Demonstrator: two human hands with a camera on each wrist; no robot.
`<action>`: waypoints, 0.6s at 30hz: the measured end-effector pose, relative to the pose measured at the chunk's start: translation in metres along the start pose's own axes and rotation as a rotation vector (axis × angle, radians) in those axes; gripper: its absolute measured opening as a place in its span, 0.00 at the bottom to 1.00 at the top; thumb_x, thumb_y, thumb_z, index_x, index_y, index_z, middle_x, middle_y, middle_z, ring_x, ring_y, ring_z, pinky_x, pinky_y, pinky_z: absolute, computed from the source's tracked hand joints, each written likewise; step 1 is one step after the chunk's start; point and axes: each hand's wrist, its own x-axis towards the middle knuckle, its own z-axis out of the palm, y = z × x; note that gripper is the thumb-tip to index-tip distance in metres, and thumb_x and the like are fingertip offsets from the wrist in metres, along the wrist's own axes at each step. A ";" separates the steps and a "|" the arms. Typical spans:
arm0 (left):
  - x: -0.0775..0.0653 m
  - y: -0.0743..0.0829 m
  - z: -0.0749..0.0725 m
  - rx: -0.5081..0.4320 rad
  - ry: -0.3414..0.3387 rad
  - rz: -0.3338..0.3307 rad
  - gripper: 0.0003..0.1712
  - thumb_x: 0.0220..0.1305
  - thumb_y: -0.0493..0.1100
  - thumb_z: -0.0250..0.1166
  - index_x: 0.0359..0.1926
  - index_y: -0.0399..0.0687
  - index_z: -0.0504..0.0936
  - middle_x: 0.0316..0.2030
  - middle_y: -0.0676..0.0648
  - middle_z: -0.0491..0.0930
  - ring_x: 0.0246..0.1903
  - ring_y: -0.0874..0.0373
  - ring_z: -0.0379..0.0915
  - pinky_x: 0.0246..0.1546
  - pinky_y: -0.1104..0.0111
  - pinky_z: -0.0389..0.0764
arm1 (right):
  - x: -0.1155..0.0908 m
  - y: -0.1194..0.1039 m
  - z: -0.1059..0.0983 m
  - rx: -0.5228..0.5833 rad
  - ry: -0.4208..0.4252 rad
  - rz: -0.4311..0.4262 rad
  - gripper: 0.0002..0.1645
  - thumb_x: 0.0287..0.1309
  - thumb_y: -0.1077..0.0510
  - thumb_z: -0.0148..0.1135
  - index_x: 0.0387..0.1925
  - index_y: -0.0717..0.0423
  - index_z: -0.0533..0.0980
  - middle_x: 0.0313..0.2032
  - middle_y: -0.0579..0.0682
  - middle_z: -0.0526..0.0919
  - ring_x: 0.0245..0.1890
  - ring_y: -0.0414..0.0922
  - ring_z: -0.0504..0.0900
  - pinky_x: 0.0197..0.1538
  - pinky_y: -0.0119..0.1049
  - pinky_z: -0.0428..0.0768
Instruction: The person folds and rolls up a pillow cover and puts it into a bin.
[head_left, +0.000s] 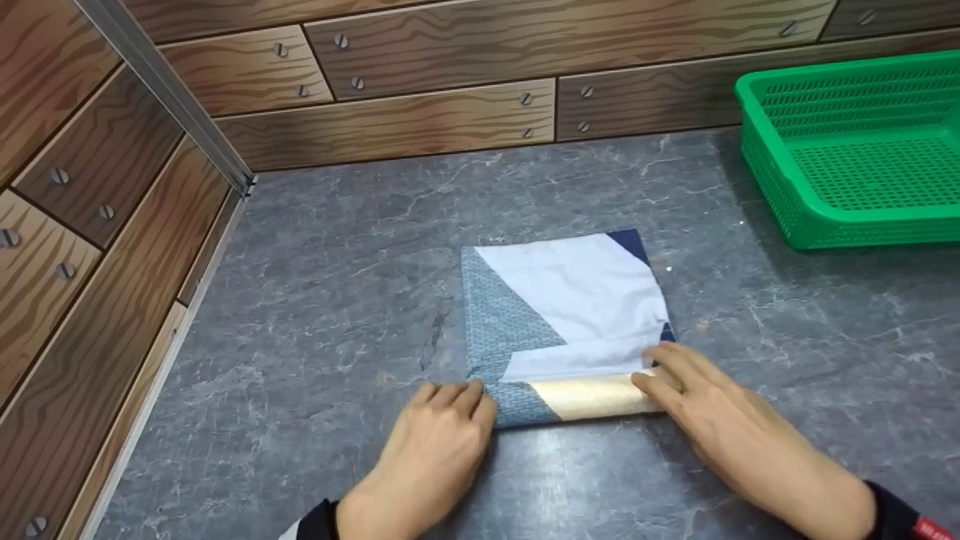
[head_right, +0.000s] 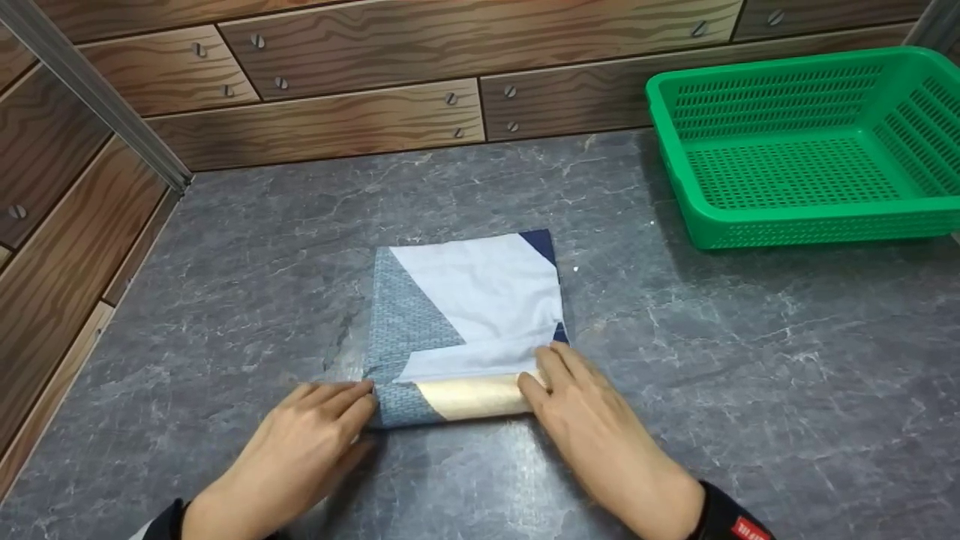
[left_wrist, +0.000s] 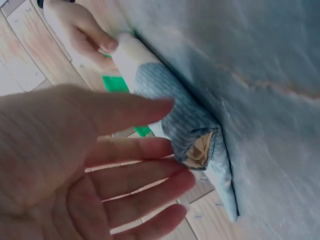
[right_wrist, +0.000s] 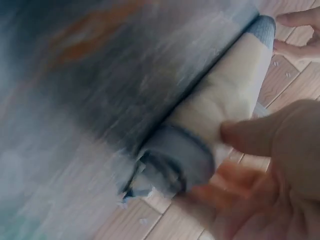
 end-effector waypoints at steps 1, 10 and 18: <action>0.000 0.000 0.000 0.001 -0.017 0.008 0.10 0.53 0.31 0.70 0.37 0.43 0.81 0.45 0.43 0.89 0.40 0.51 0.86 0.40 0.62 0.83 | 0.000 -0.002 0.000 -0.033 0.026 0.000 0.37 0.43 0.78 0.73 0.59 0.59 0.80 0.58 0.64 0.79 0.58 0.62 0.79 0.50 0.58 0.85; 0.003 -0.007 0.007 -0.023 -0.030 0.044 0.11 0.59 0.31 0.69 0.42 0.44 0.81 0.39 0.49 0.88 0.36 0.54 0.84 0.38 0.64 0.82 | 0.000 -0.019 -0.009 -0.092 0.045 0.051 0.39 0.39 0.78 0.78 0.58 0.64 0.78 0.51 0.64 0.82 0.52 0.61 0.83 0.47 0.56 0.87; 0.002 -0.013 0.009 -0.062 -0.021 0.119 0.10 0.55 0.37 0.72 0.36 0.47 0.79 0.30 0.51 0.83 0.30 0.54 0.78 0.39 0.65 0.78 | 0.002 -0.018 -0.004 -0.099 0.003 0.011 0.38 0.42 0.77 0.78 0.59 0.66 0.77 0.54 0.67 0.82 0.55 0.64 0.84 0.54 0.58 0.84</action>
